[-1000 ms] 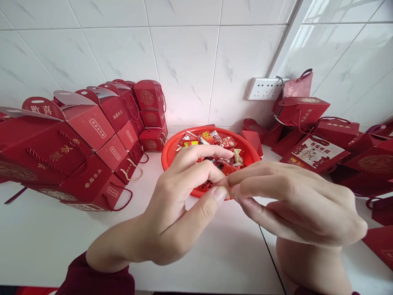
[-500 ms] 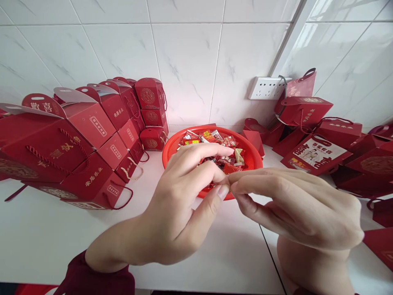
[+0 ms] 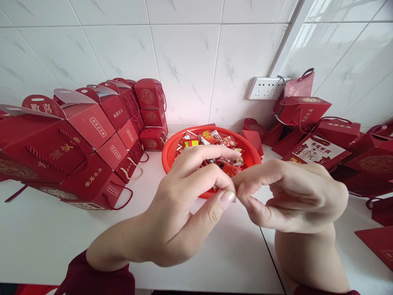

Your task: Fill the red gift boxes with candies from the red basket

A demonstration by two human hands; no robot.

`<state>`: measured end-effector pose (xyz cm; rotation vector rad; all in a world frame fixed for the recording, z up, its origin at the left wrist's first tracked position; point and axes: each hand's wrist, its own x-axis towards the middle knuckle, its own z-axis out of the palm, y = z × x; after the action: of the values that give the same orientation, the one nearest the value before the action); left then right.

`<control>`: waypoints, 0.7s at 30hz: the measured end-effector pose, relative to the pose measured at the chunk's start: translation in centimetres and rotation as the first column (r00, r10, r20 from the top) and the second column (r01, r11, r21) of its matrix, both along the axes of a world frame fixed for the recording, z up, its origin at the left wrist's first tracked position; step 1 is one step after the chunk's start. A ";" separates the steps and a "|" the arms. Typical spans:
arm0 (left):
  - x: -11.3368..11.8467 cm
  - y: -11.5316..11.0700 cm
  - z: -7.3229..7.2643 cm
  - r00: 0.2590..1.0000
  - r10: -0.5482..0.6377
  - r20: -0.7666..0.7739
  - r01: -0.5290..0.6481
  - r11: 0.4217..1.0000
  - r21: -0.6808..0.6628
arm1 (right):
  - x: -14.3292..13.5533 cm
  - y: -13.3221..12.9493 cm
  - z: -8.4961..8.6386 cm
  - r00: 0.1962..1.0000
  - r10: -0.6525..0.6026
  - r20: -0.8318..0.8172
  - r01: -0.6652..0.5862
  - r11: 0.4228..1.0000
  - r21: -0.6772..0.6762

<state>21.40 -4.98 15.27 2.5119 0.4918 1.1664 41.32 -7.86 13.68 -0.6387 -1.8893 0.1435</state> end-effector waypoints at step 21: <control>0.0 -0.1 0.0 1.000 -0.016 0.019 0.016 1.000 -0.016 | 0.2 0.3 -0.2 0.996 0.081 -0.043 -0.081 0.997 0.002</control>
<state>21.37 -5.08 15.26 2.4844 0.4738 1.1742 41.57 -7.60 13.47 -0.5549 -1.8746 0.2071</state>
